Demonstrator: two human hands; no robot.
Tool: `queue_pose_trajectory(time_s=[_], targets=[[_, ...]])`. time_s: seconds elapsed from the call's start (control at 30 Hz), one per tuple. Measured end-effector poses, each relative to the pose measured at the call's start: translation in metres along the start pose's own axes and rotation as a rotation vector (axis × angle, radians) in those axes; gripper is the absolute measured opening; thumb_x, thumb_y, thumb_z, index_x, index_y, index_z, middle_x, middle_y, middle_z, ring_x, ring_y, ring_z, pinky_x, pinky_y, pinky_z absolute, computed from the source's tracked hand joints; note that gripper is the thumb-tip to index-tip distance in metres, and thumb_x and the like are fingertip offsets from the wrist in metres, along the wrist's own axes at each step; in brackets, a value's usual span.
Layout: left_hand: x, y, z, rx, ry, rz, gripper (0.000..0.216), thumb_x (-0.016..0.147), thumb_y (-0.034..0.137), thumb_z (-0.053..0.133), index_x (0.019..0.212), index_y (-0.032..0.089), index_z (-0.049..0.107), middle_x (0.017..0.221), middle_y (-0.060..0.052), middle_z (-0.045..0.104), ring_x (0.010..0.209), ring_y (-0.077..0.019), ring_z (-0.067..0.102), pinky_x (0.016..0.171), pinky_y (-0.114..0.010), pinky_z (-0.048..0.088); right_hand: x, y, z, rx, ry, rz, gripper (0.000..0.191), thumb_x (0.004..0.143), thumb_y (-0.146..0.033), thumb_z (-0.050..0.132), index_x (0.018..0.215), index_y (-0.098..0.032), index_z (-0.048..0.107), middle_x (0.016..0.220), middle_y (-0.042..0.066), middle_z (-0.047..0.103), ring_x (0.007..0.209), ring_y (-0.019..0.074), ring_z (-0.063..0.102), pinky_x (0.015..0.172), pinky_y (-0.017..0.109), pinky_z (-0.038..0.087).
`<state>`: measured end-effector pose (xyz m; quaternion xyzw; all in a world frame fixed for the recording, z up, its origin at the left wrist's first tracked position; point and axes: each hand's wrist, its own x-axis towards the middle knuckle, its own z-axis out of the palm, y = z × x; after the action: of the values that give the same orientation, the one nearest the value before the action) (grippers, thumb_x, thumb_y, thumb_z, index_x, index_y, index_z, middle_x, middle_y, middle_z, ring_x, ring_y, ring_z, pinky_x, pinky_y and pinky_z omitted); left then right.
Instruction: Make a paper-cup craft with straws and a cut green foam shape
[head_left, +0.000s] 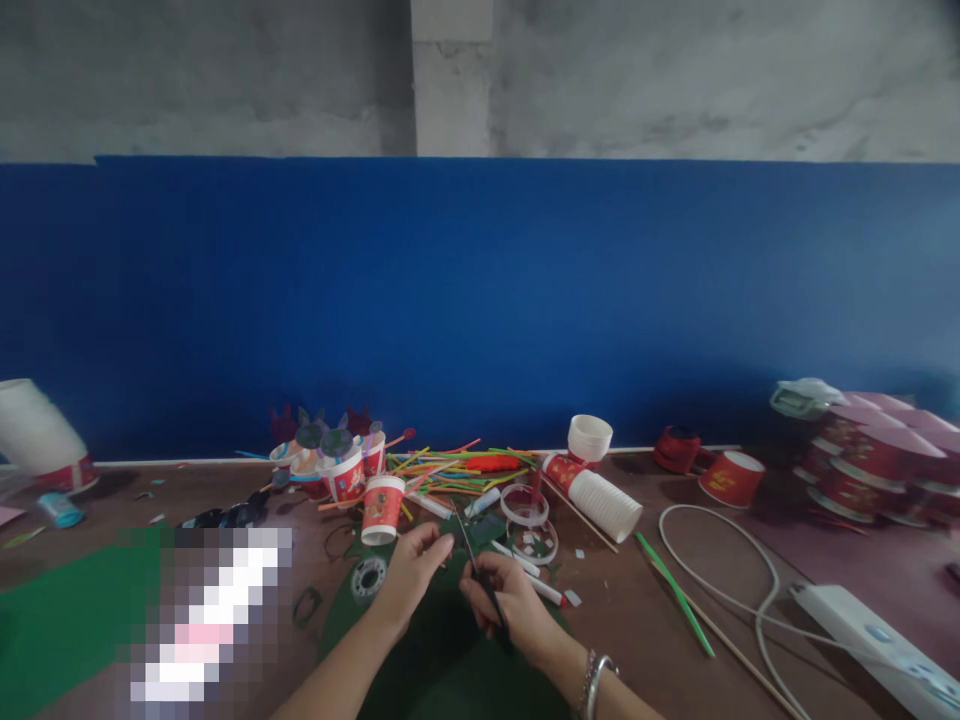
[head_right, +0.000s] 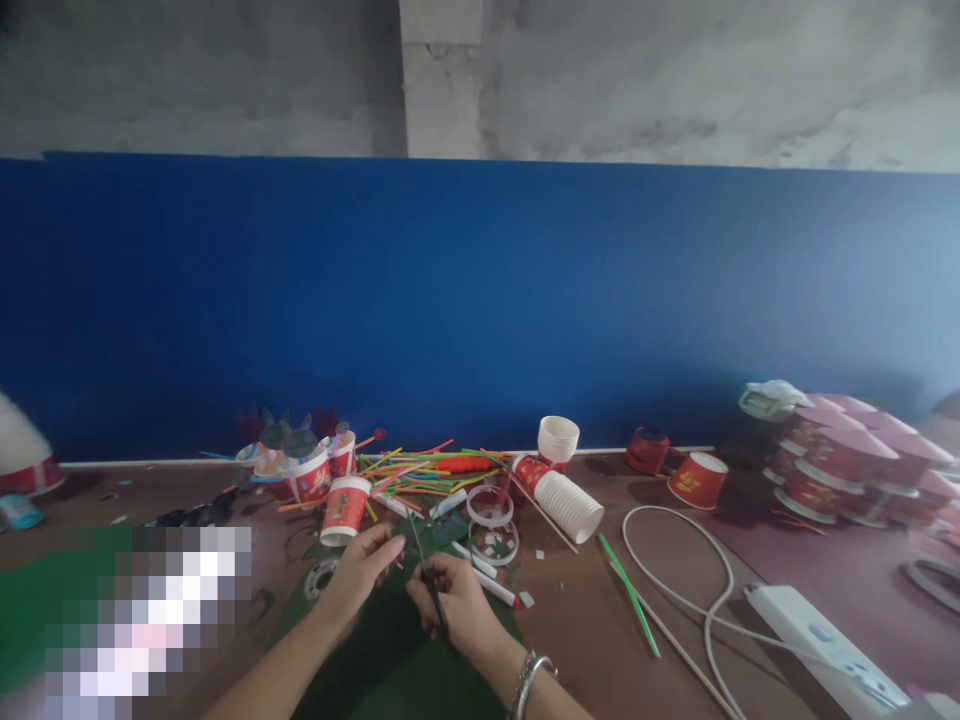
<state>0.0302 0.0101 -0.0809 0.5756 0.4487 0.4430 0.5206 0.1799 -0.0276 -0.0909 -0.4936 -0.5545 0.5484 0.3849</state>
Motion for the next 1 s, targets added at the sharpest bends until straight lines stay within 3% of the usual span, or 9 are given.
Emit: queue_pose_trajectory(time_s=[0.4, 0.83, 1.0], targets=[[0.0001, -0.001, 0.0011, 0.033, -0.023, 0.025, 0.03, 0.074, 0.042, 0.055, 0.057, 0.019, 0.047, 0.051, 0.007, 0.039, 0.046, -0.0084, 0.03, 0.045, -0.023, 0.021, 0.0013, 0.0043, 0.0016, 0.068, -0.02, 0.007, 0.036, 0.065, -0.048, 0.067, 0.074, -0.017, 0.052, 0.044, -0.007, 0.05, 0.037, 0.0068, 0.043, 0.037, 0.018, 0.036], [-0.0021, 0.0056, 0.0014, 0.005, 0.006, -0.008, 0.031, 0.071, 0.044, 0.058, 0.057, 0.019, 0.046, 0.05, 0.007, 0.038, 0.045, -0.0078, 0.029, 0.045, -0.022, 0.021, 0.0008, 0.0037, -0.0004, 0.013, -0.013, -0.02, 0.025, 0.07, -0.039, 0.064, 0.072, -0.016, 0.052, 0.043, -0.009, 0.046, 0.035, 0.0051, 0.038, 0.035, 0.016, 0.032], [-0.0018, 0.0046, 0.003, -0.023, 0.046, -0.025, 0.033, 0.068, 0.047, 0.06, 0.056, 0.019, 0.046, 0.053, 0.006, 0.044, 0.045, -0.0082, 0.032, 0.044, -0.022, 0.021, -0.0001, 0.0034, -0.0015, 0.001, -0.008, 0.006, 0.021, 0.071, -0.036, 0.062, 0.073, -0.016, 0.053, 0.043, -0.008, 0.046, 0.034, 0.0047, 0.037, 0.034, 0.015, 0.031]])
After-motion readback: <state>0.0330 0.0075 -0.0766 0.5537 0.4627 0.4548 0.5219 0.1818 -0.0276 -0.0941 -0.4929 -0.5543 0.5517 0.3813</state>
